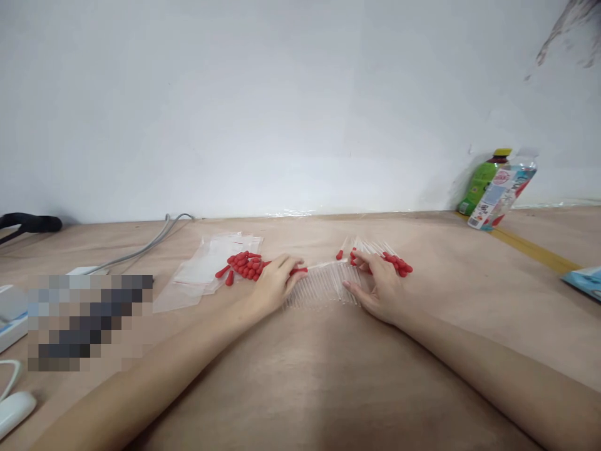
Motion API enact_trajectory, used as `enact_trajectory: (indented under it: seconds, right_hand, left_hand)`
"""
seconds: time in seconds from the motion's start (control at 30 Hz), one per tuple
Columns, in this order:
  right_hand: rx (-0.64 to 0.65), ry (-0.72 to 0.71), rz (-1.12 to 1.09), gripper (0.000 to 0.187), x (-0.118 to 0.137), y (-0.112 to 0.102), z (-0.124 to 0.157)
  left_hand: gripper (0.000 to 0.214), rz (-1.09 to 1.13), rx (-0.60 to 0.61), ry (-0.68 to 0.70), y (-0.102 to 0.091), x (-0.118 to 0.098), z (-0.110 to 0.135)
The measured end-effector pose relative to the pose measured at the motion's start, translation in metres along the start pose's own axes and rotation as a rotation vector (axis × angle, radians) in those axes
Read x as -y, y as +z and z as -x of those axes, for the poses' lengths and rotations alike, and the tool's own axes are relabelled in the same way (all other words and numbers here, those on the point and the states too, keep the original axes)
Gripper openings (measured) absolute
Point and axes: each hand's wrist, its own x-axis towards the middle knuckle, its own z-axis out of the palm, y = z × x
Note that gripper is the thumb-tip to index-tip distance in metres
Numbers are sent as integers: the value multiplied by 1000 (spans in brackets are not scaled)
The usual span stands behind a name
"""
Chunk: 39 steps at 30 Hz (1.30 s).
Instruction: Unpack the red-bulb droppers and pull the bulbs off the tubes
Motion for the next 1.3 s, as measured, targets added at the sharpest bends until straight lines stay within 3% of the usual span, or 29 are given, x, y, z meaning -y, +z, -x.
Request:
enact_trajectory:
  seconds: [0.1,0.27,0.4,0.57,0.87,1.3]
  right_hand:
    - [50,-138,46,55,7,-2,-1]
    - [128,-319,83,34,15,0,-2]
    - [169,-347,80,20,19,3,-2]
    - [166,-359,54,17,21,3,-3]
    - [211,-392,38,25,25,6,-3]
    - [187,-539,-118,24,23,9,3]
  left_hand:
    - [13,-28,-13,63,-3,1,26]
    - [11,8,-29,107,6,-5,33]
    - [11,-4,-18,141,9,-10,31]
    - [16,-9,-28,222,9,-9,29]
    - [15,-25,-51,300,14,-11,28]
    - [16,-48,85,308,4,-18,31]
